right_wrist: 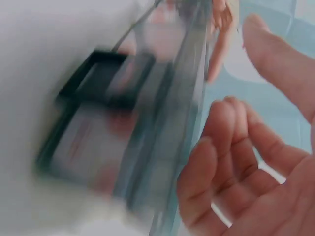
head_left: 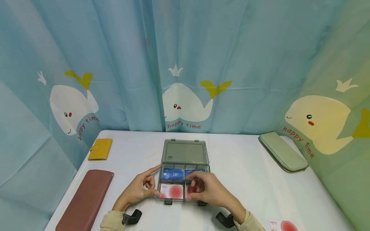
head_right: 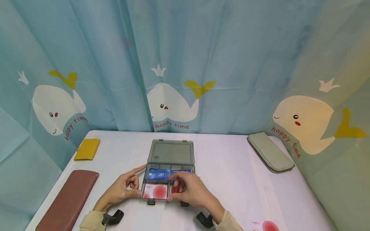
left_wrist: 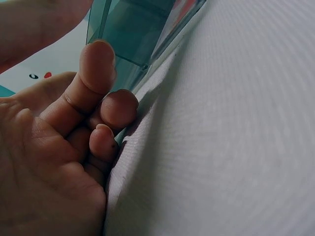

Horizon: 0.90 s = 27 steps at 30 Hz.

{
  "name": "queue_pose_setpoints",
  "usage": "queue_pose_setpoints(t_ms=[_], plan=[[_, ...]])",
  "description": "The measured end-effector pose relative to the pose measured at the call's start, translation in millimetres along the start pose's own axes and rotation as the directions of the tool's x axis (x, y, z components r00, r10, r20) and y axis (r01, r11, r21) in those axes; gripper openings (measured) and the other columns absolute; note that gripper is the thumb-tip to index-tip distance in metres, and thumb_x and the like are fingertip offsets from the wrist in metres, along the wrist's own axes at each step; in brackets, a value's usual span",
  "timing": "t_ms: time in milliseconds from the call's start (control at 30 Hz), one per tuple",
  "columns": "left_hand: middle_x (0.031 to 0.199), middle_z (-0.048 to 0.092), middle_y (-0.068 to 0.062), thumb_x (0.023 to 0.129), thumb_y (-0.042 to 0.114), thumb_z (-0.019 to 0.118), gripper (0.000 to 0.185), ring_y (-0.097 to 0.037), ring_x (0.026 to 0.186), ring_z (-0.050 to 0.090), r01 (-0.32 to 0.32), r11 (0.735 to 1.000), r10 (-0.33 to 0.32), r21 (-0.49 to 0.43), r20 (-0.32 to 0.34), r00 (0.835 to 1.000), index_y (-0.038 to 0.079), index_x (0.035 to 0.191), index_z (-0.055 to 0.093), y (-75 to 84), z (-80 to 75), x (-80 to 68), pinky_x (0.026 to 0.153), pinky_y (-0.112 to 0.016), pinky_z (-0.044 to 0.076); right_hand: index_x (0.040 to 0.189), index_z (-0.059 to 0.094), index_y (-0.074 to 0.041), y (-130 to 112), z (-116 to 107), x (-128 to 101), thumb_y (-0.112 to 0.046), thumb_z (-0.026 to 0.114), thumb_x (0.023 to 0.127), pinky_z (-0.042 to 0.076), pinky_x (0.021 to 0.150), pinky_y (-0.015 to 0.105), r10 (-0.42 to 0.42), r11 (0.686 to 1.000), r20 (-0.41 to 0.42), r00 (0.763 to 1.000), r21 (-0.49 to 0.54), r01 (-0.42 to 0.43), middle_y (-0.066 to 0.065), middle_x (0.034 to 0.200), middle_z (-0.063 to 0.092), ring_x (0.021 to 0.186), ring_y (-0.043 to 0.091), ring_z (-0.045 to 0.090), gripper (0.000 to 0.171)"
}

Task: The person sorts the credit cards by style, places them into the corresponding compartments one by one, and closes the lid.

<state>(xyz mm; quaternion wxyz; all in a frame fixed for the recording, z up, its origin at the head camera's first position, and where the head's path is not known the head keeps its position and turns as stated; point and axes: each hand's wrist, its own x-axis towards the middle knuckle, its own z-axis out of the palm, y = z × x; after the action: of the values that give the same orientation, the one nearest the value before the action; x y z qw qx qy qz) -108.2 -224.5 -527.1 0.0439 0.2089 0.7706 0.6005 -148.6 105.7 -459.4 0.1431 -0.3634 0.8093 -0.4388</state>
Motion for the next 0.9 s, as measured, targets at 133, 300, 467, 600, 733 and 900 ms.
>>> queue_pose_setpoints(t_ms=[133,300,467,600,733,900], plan=[[0.069,0.056,-0.016,0.082,0.000,0.086,0.095,0.000,0.067,0.046,0.002,1.000,-0.002,-0.004,-0.002,1.000,-0.002,0.163,0.036,-0.1,-0.4,-1.0,0.066,-0.034,0.040,0.126,0.070,-0.004,16,-21,-24,-0.026,0.092,0.083,0.051,0.057,0.024,-0.023,0.998,-0.043,0.999,0.049,0.025,0.011,0.094,0.069,0.071,0.004,0.059,0.053],[0.069,0.056,-0.017,0.082,-0.001,0.085,0.095,0.000,0.067,0.046,0.000,1.000,0.000,-0.012,0.002,1.000,-0.002,0.163,0.035,-1.5,-0.3,-1.5,0.065,-0.033,0.040,0.129,0.070,-0.005,35,-48,-61,-0.018,0.094,0.078,0.053,0.059,0.027,0.017,0.999,-0.123,0.992,0.037,-0.013,0.015,0.095,0.068,0.073,0.011,0.062,0.058],[0.069,0.056,-0.017,0.082,0.001,0.086,0.095,0.000,0.068,0.046,0.000,1.000,0.000,-0.012,0.004,1.000,-0.001,0.163,0.036,-2.7,1.4,-0.3,0.065,-0.032,0.041,0.131,0.067,-0.001,50,-73,-103,-0.011,0.092,0.078,0.052,0.060,0.029,0.077,0.995,-0.171,0.982,0.077,-0.064,0.016,0.097,0.064,0.074,0.015,0.060,0.059],[0.070,0.056,-0.017,0.082,0.001,0.086,0.095,0.000,0.068,0.047,0.003,1.000,-0.003,-0.008,0.007,1.000,0.000,0.163,0.036,-3.4,2.3,-0.1,0.065,-0.030,0.042,0.132,0.066,0.000,62,-89,-138,-0.009,0.091,0.079,0.052,0.059,0.029,0.149,0.987,-0.188,0.971,0.084,-0.135,0.012,0.098,0.063,0.075,0.015,0.059,0.060],[0.070,0.057,-0.016,0.083,0.001,0.086,0.095,0.000,0.068,0.047,0.012,1.000,-0.012,-0.002,0.009,1.000,0.000,0.164,0.036,-2.9,2.0,-0.6,0.066,-0.029,0.043,0.133,0.065,0.002,73,-102,-167,-0.005,0.089,0.080,0.051,0.059,0.030,0.185,0.982,-0.199,0.962,0.082,-0.172,0.008,0.099,0.065,0.075,0.013,0.060,0.058],[0.070,0.057,-0.015,0.083,0.003,0.087,0.096,-0.001,0.067,0.046,0.021,1.000,-0.021,0.005,0.004,1.000,0.001,0.164,0.036,-0.9,0.7,-1.0,0.066,-0.030,0.041,0.132,0.065,0.004,82,-111,-191,0.004,0.086,0.080,0.051,0.059,0.031,0.151,0.988,-0.239,0.959,0.066,-0.140,0.005,0.098,0.065,0.077,0.014,0.059,0.055]])
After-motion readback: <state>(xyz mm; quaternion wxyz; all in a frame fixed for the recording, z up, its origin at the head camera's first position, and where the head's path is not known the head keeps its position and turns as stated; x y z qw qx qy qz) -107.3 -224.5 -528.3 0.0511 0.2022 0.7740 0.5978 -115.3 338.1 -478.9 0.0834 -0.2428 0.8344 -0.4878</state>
